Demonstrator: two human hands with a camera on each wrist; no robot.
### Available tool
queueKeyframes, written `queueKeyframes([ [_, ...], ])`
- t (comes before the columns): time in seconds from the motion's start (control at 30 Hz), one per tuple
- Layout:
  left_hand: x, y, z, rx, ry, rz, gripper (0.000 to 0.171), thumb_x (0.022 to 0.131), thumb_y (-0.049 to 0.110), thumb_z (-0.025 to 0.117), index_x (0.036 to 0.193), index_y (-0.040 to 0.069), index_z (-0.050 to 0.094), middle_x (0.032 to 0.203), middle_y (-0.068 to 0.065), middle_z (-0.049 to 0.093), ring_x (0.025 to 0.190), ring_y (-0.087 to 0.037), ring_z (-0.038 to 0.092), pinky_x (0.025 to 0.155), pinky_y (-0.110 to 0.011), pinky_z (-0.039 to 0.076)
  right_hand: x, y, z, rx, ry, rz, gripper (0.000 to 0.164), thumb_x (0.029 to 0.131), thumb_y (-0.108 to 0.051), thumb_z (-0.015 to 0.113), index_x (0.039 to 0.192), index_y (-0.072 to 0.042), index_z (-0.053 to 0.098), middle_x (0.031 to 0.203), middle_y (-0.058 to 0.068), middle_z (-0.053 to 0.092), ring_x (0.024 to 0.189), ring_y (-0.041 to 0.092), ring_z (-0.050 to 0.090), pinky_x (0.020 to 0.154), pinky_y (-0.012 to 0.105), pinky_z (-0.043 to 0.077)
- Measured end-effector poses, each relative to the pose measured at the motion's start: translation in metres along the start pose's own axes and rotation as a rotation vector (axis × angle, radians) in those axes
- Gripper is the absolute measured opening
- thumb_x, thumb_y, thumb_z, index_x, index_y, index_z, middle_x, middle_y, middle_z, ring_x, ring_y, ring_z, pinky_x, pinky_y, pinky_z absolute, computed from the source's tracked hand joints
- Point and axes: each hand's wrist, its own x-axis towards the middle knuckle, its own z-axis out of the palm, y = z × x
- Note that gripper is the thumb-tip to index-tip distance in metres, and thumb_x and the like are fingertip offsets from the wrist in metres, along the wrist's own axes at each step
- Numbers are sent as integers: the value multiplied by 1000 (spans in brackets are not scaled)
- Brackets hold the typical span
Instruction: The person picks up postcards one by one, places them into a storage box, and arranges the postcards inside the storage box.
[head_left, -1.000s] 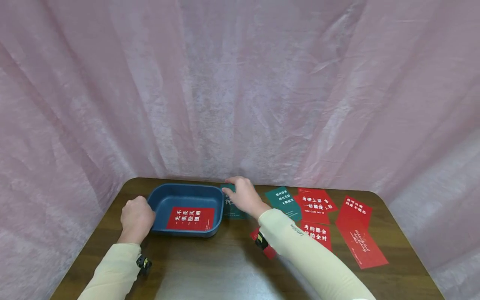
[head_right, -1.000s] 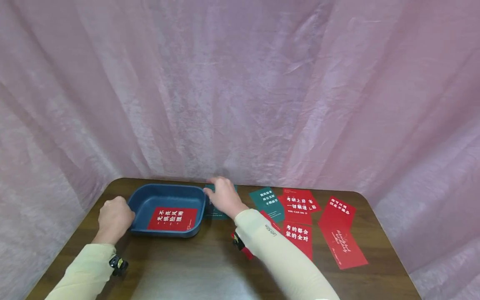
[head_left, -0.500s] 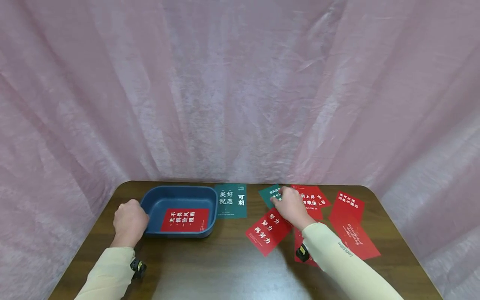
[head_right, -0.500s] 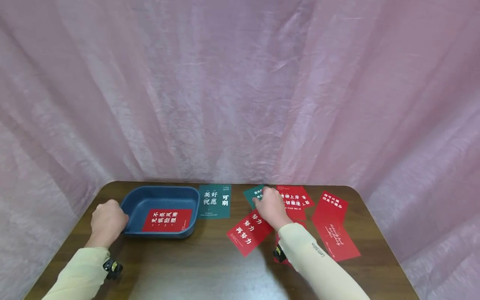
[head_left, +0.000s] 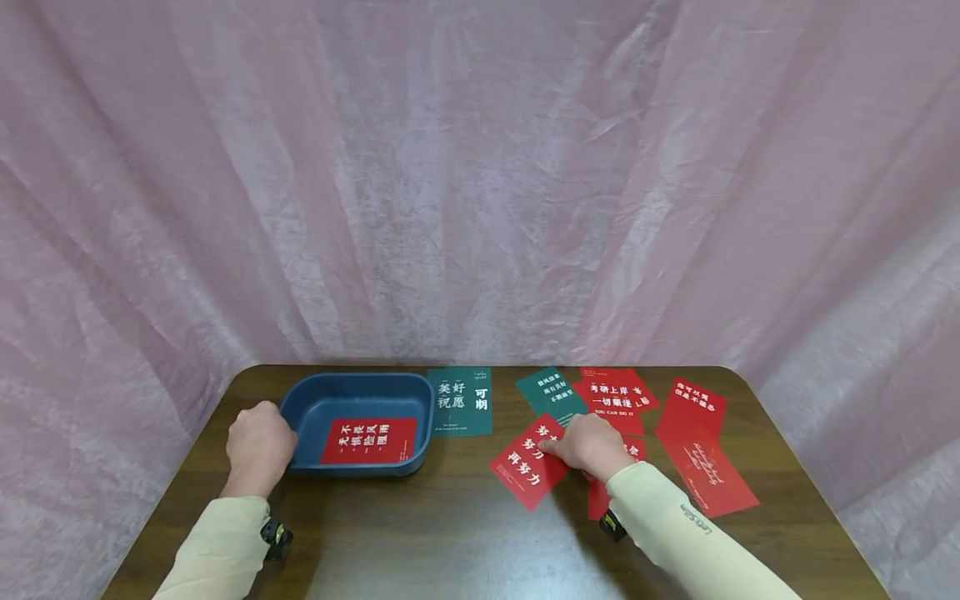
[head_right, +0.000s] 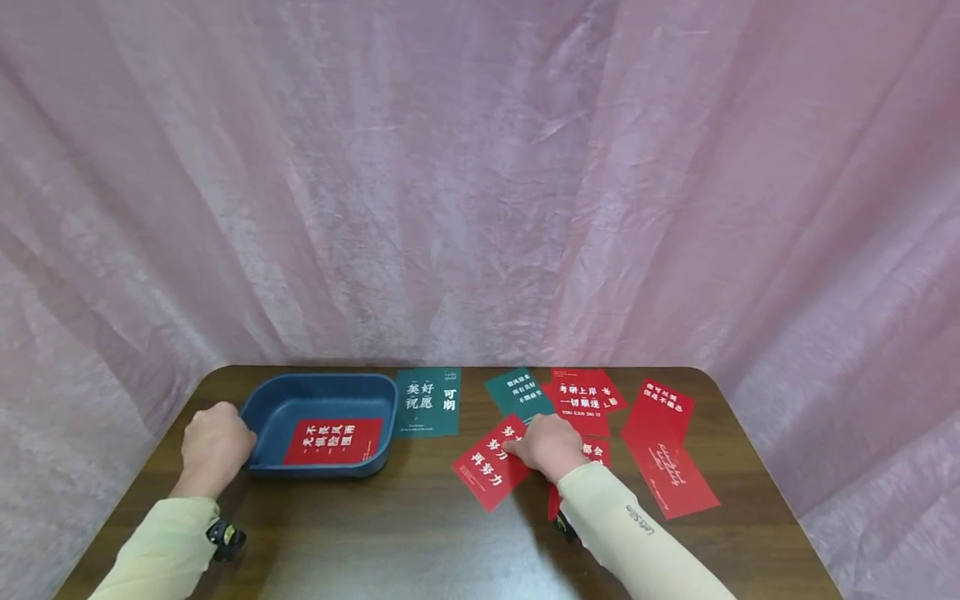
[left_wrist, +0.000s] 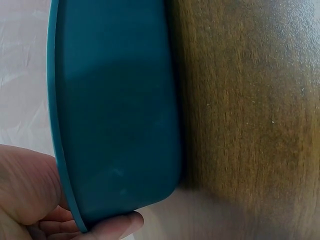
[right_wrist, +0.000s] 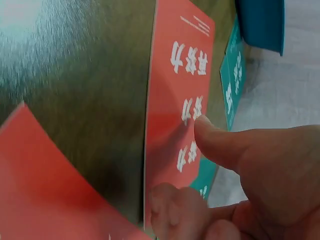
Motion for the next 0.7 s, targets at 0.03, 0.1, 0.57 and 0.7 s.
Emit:
queueKeyframes([
  [0.03,0,0,0,1,4,4,24,79,12,58,84,-12,57,71,-24,54,58,-33,53,48,-44,47,-1,-2,2,-11,-9,1,56,75,-64,61,71,-8,53,52,4,54,44,16,54,48,28,41],
  [0.1,1,-1,1,1,15,14,24,79,11,58,84,-12,57,71,-25,54,58,-33,54,48,-45,47,0,-4,5,-40,-9,4,58,74,-66,61,70,-9,52,54,3,54,45,16,54,49,29,42],
  [0.57,3,-5,4,-2,26,41,23,79,11,58,83,-12,56,70,-25,54,55,-31,52,48,-45,47,8,-16,12,-30,74,-80,61,61,-65,72,77,-8,55,75,6,48,67,19,50,51,31,42],
  [0.7,4,-5,4,-2,33,47,23,79,11,58,82,-12,56,69,-25,54,55,-32,53,48,-45,47,8,-19,11,8,92,-109,58,59,-60,77,77,-9,55,72,4,49,68,18,49,52,31,41],
])
